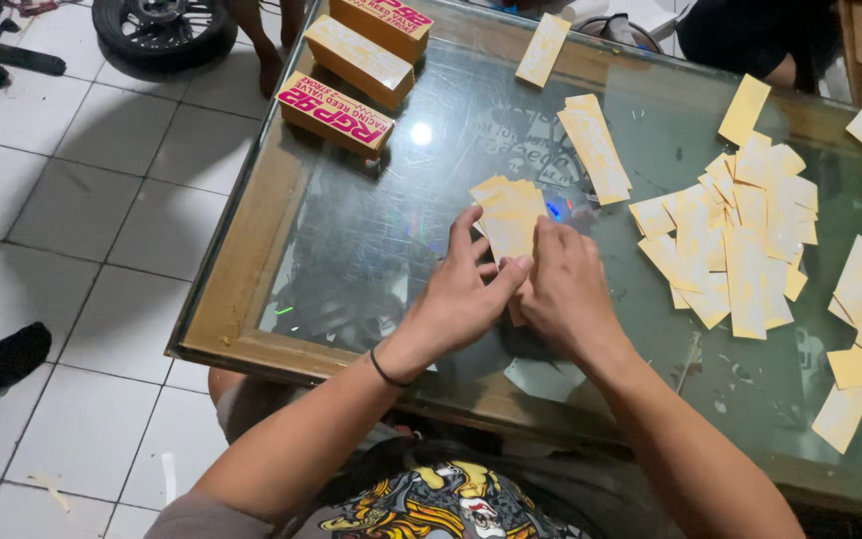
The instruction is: The person sorts a large pile of yellow rectangular stickers on a glass table. They pick up individual stickers, separate them, and arrange them into neat stacks. The person also handles small cardboard boxes labeled 'RGP92' and places them on the table.
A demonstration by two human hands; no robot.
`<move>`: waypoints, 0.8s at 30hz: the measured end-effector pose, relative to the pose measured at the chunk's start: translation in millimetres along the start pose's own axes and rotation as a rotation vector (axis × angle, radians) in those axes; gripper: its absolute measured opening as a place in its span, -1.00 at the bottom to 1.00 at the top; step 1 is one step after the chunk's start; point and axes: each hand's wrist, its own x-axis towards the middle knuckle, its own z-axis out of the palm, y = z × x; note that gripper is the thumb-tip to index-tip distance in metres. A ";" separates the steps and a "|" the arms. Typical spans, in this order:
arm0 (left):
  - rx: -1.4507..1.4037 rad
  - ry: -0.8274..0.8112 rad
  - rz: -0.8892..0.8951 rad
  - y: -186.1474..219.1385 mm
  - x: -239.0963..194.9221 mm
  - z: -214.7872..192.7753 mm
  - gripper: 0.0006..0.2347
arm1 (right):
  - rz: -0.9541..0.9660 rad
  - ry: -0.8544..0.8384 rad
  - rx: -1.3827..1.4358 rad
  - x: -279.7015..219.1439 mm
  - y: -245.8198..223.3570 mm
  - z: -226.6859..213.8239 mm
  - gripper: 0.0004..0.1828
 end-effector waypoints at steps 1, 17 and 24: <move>0.000 -0.001 0.004 1.9 -1.9 1.4 -0.20 | 0.000 0.003 -0.002 1.8 -2.8 -9.5 -0.27; -0.117 0.032 0.067 -13.7 -9.6 13.0 -0.14 | 0.277 -0.254 0.480 34.1 -16.9 -39.2 -0.34; -0.187 0.056 0.106 -30.7 -2.6 16.5 -0.15 | 0.245 -0.268 0.452 22.8 -23.4 -53.9 -0.39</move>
